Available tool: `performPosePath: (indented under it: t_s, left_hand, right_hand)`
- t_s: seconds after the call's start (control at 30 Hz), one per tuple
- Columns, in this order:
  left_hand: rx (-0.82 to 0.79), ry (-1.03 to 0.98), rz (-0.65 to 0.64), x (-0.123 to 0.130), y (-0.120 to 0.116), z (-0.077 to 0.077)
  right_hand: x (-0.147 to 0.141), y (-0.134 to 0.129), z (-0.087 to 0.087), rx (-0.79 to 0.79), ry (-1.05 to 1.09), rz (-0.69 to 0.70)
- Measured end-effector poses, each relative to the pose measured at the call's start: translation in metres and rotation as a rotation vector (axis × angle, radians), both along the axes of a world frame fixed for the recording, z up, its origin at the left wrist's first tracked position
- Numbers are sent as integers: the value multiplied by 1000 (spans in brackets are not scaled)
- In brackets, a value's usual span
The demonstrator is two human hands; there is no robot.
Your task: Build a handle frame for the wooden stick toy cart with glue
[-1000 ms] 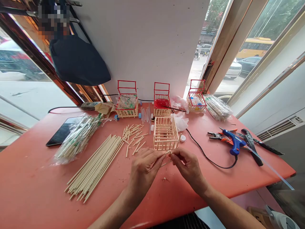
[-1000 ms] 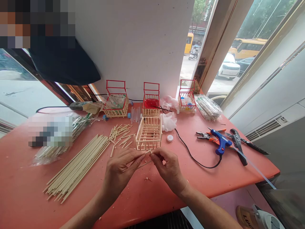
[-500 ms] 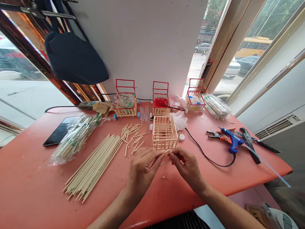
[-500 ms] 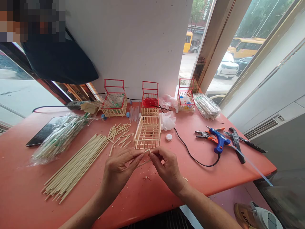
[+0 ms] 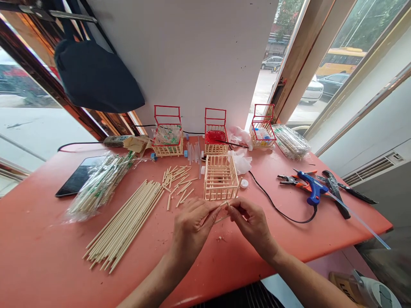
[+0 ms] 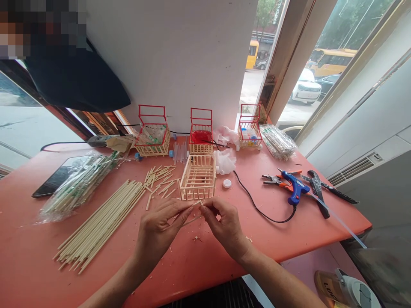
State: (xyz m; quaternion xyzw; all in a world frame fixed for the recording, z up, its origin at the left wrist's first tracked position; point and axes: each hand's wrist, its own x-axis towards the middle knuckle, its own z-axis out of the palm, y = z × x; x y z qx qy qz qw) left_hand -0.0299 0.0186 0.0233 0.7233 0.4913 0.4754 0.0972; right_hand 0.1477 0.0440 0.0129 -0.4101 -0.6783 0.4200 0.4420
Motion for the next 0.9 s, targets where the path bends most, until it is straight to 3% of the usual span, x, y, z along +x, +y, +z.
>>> performPosePath:
  t_s: [0.9]
  left_hand:
    - [-4, 27, 17, 1, -1, 3]
  right_hand:
    - [-1, -1, 4, 23, -21, -8]
